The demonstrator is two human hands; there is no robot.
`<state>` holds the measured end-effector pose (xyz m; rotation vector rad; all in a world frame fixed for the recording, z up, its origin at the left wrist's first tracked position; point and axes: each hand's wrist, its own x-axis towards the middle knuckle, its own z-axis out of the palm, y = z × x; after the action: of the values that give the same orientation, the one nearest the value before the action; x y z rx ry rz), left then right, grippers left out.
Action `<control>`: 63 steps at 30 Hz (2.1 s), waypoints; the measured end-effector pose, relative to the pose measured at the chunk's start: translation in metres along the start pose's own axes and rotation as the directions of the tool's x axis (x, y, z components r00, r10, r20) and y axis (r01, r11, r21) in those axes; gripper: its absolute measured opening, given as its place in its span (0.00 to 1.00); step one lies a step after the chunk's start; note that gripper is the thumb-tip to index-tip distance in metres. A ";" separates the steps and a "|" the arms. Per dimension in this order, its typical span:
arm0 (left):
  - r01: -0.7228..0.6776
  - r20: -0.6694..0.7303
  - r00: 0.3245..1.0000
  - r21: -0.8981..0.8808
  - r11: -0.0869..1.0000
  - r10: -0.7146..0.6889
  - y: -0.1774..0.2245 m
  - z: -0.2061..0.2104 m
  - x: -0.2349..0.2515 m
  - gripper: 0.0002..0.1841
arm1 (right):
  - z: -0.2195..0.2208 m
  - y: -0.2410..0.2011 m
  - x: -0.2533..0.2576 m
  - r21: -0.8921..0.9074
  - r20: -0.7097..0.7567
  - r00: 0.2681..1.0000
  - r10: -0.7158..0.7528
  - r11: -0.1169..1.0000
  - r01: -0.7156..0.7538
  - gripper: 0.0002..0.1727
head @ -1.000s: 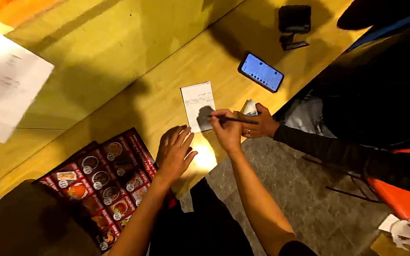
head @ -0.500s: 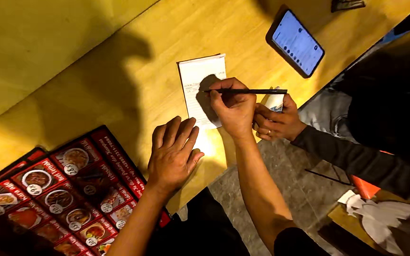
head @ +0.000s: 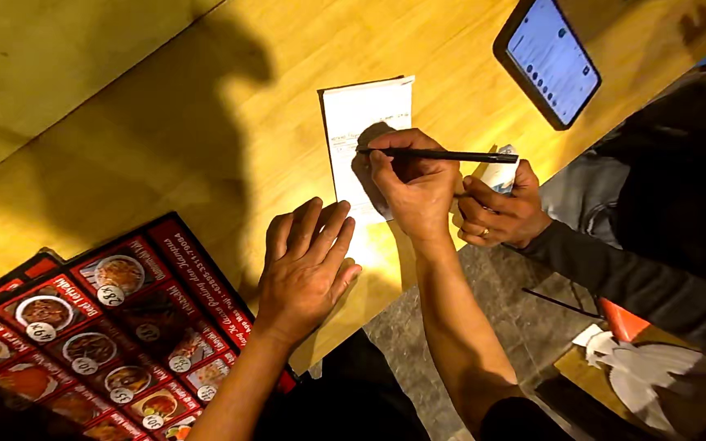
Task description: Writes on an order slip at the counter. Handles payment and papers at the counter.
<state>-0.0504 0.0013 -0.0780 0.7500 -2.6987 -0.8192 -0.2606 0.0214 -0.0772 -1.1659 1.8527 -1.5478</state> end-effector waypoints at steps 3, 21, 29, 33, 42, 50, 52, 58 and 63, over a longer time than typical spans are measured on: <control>0.000 -0.001 1.000 0.001 1.000 0.000 0.000 0.000 -0.001 0.27 | 0.001 0.001 0.001 0.005 0.013 1.000 -0.012 1.000 0.012 0.07; 0.007 -0.002 1.000 0.006 1.000 -0.007 0.001 0.002 -0.001 0.27 | 0.000 0.000 -0.001 0.015 -0.070 0.997 0.013 1.000 -0.012 0.07; 0.008 -0.007 1.000 0.017 1.000 -0.008 0.001 0.001 -0.001 0.27 | -0.001 0.001 -0.001 -0.002 -0.050 0.999 0.010 1.000 -0.010 0.07; 0.010 -0.001 1.000 0.016 1.000 -0.010 0.001 0.001 -0.001 0.28 | -0.001 0.001 -0.002 0.008 -0.048 0.999 0.017 1.000 -0.016 0.07; 0.009 -0.001 1.000 0.012 1.000 -0.009 0.001 0.001 -0.001 0.27 | 0.001 0.001 -0.002 0.014 -0.073 0.997 0.007 1.000 -0.006 0.07; 0.006 -0.007 1.000 0.010 1.000 -0.006 0.001 0.001 -0.001 0.27 | -0.001 0.000 -0.001 0.015 -0.057 0.998 0.017 1.000 -0.016 0.06; 0.005 -0.007 1.000 0.012 1.000 -0.005 0.002 0.002 -0.001 0.27 | -0.001 0.001 -0.001 0.020 -0.064 0.998 0.008 1.000 -0.007 0.06; 0.008 -0.011 1.000 0.017 1.000 -0.007 0.001 0.002 -0.001 0.27 | 0.000 0.001 -0.001 0.017 -0.098 0.995 0.012 1.000 -0.010 0.07; 0.007 -0.014 1.000 0.014 1.000 -0.007 0.002 0.003 -0.001 0.28 | 0.000 0.002 -0.001 0.016 -0.084 0.996 0.003 1.000 -0.001 0.06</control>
<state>-0.0511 0.0043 -0.0795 0.7654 -2.6935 -0.7943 -0.2609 0.0226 -0.0792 -1.1074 1.8913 -1.6303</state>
